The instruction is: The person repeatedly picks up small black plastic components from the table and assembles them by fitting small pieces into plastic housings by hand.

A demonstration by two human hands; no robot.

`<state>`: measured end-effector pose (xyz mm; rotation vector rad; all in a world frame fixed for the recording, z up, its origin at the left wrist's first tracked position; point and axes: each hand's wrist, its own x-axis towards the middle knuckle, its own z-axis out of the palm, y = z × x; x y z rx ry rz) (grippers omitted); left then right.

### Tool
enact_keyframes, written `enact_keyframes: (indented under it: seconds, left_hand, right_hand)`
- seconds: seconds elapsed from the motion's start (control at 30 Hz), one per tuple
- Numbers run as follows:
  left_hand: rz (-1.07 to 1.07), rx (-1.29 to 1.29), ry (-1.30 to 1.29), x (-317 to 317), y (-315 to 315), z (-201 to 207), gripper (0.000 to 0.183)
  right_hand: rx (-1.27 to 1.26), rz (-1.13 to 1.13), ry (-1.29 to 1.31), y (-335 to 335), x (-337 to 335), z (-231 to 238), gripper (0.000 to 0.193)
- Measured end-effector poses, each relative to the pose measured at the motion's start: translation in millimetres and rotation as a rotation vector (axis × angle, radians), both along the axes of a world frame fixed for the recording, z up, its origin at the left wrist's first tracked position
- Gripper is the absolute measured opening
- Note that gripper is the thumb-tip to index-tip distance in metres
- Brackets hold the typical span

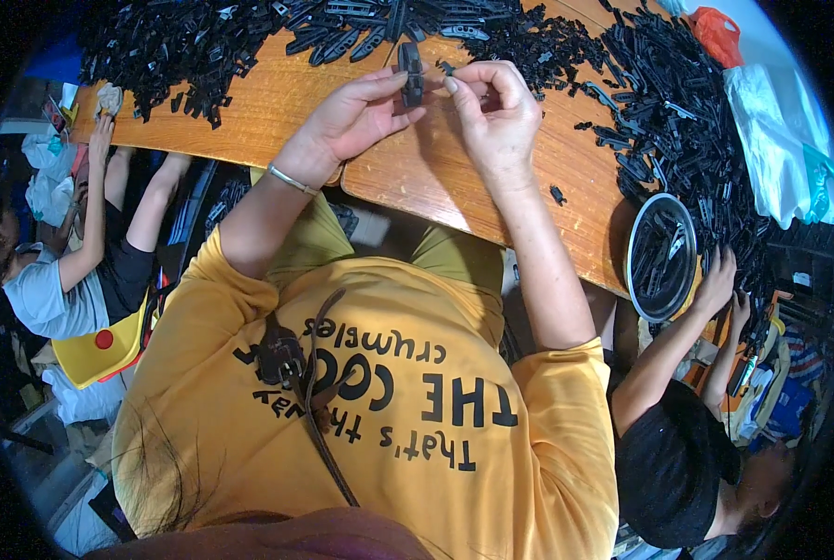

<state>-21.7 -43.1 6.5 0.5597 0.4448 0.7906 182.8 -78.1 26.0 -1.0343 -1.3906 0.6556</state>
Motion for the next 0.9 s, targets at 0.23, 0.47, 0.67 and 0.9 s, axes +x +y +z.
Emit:
enact_keyframes:
  seconds: [0.23,0.47,0.67,0.9]
  left_hand:
    - [-0.028,0.103,-0.068,1,3,-16,0.024]
    - [0.109,0.202,0.100,5,-6,-3,0.029]
    - [0.193,0.260,0.188,4,-10,-9,0.033]
    - [0.235,0.388,0.255,5,-18,-2,0.034]
  right_hand:
    - [0.035,0.004,-0.012,-3,-18,-3,0.013]
    - [0.076,-0.078,-0.199,-4,-26,7,0.013]
    - [0.103,-0.084,-0.363,-6,-23,6,0.013]
    - [-0.003,-0.050,-0.299,-8,-24,-6,0.019]
